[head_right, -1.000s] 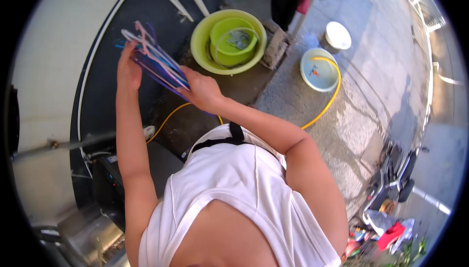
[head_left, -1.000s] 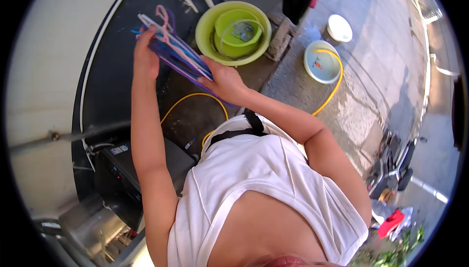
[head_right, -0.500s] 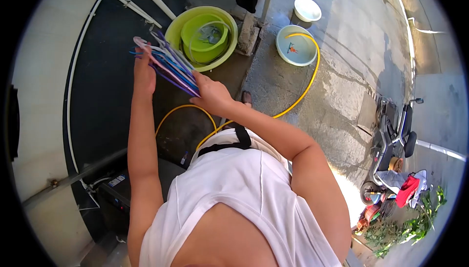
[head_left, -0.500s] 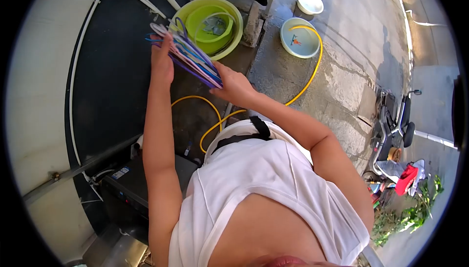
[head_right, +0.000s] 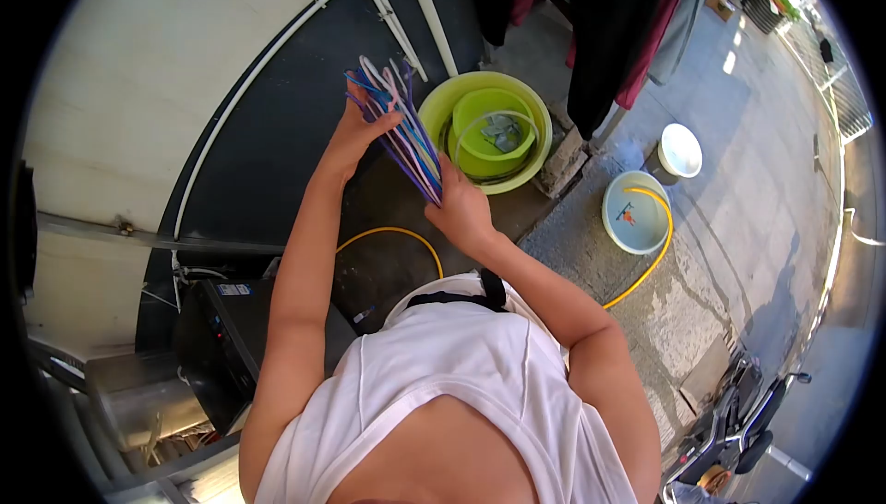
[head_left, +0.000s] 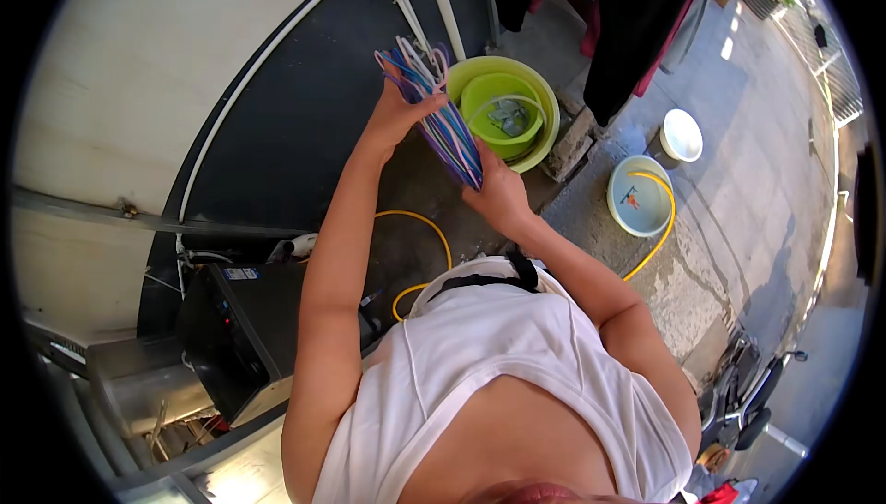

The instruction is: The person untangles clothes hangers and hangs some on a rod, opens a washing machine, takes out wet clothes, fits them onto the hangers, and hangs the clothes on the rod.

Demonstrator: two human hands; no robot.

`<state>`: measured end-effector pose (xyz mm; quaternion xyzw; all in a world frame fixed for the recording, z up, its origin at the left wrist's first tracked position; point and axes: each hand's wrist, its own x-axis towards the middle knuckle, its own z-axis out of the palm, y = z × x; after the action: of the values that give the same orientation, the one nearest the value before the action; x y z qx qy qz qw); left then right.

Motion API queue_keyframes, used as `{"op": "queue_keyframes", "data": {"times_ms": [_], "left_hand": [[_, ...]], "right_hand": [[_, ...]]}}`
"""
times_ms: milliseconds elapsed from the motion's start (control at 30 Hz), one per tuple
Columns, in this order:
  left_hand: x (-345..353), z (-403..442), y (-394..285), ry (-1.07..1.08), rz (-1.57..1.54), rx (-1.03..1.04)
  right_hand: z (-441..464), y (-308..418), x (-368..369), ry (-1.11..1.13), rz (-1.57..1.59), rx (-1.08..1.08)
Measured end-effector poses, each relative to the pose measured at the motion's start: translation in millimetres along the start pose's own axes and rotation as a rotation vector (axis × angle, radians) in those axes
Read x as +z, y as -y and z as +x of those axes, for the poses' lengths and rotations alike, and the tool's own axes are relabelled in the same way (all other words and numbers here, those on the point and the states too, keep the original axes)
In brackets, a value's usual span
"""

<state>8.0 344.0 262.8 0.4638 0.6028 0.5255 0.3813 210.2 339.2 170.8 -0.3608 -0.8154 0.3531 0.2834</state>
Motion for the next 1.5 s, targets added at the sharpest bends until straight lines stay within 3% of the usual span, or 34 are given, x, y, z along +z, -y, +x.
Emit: {"op": "queue_keyframes", "data": {"times_ms": [100, 133, 233, 267, 367, 467, 567, 667, 800, 900, 1067, 1167, 1300, 1500], "left_hand": [[6.5, 17.2, -2.3, -0.321, 0.341, 0.052], [7.5, 28.1, 9.1, -0.516, 0.316, 0.186], [-6.3, 43.3, 14.1, -0.763, -0.016, 0.182], [-8.2, 45.0, 13.0, -0.802, 0.162, 0.203], [-7.5, 50.8, 5.3, -0.771, 0.194, 0.252], [-10.7, 48.4, -6.6, -0.663, 0.013, 0.287], [-17.2, 44.8, -10.9, -0.561, -0.091, 0.296], [-22.4, 40.3, -16.1, -0.519, -0.144, 0.302], [-25.3, 30.1, -30.8, -0.505, -0.175, 0.31], [-27.0, 24.4, -37.0, -0.539, -0.178, 0.336], [-46.2, 20.4, -36.7, -0.608, -0.218, 0.403], [-43.5, 11.2, -53.7, -0.701, -0.358, 0.562], [-71.0, 9.0, -76.0, -0.81, -0.296, 0.729], [-136.4, -8.2, -89.9, -0.817, -0.265, 0.807]], "right_hand": [[12.5, 7.0, -2.2, -0.046, -0.046, -0.063], [15.4, 6.5, -1.6, -0.081, -0.055, -0.133], [20.4, 11.1, -3.6, -0.011, -0.026, -0.144], [22.8, 14.4, -5.7, -0.03, 0.0, -0.167], [28.6, 16.4, -9.9, -0.011, 0.063, -0.164], [34.4, 5.7, -5.3, -0.082, 0.14, -0.307], [47.3, -11.4, 4.5, 0.075, 0.636, -0.132], [53.4, -13.3, 10.3, 0.133, 0.87, -0.047], [58.4, 15.9, -20.5, 0.198, 1.049, 0.245], [65.0, 13.9, -23.6, 0.202, 0.938, 0.156], [82.9, 24.9, -36.9, 0.221, 1.062, 0.156], [86.9, 45.0, -42.8, 0.197, 1.045, 0.099], [95.0, 35.0, -33.8, 0.155, 0.85, -0.12], [94.0, 43.8, -64.6, 0.192, 0.964, 0.041]]}}
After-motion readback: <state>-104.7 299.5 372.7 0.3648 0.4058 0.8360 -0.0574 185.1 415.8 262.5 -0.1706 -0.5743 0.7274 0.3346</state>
